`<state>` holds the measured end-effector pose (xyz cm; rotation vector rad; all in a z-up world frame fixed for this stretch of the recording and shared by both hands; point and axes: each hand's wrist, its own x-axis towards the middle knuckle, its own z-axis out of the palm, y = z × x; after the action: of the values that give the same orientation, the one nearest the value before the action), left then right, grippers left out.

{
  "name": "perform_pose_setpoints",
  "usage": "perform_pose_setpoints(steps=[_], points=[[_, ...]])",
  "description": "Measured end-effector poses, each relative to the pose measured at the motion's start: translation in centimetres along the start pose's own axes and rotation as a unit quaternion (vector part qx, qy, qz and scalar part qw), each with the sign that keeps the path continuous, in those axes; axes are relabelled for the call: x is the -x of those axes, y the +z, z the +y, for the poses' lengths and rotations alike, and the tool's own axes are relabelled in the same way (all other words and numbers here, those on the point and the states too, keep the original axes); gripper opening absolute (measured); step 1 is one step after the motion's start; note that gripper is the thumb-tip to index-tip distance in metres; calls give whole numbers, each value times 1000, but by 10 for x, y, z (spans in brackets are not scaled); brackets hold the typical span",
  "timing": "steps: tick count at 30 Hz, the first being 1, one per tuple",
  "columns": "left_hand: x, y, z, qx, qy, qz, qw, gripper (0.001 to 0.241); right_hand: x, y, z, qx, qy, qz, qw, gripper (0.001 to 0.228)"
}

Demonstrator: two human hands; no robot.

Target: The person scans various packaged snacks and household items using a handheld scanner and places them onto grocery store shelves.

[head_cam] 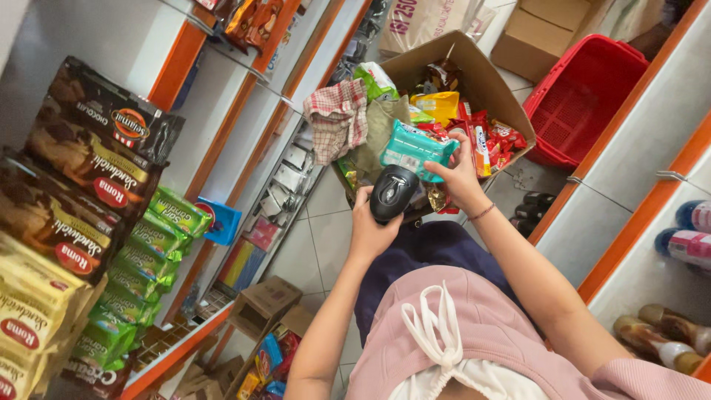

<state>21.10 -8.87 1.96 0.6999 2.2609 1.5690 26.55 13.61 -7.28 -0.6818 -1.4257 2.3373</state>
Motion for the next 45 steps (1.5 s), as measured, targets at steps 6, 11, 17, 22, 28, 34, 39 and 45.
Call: perform_pose_setpoints(steps=[6, 11, 17, 22, 28, 34, 39, 45], points=[[15, 13, -21, 114, -92, 57, 987, 44, 7, 18, -15, 38, -16, -43, 998, 89], [21, -12, -35, 447, -174, 57, 875, 48, 21, 57, -38, 131, -90, -144, 977, 105], [44, -86, -10, 638, -167, -68, 749, 52, 26, 104, -68, 394, -266, -264, 839, 85], [69, -132, 4, 689, -134, -50, 710, 60, 12, 147, -72, 500, -522, -480, 496, 77], [96, -164, -4, 568, -76, 101, 813, 57, 18, 213, -63, 486, -634, -488, 352, 72], [120, -218, -4, 563, 9, 308, 767, 56, 31, 303, -32, 128, -173, -370, 904, 81], [153, -269, -11, 537, 46, 377, 753, 60, 80, 391, -30, 109, -53, -500, 857, 96], [206, -355, -2, 368, 77, 334, 864, 67, 128, 498, -36, 42, 32, -517, 854, 100]])
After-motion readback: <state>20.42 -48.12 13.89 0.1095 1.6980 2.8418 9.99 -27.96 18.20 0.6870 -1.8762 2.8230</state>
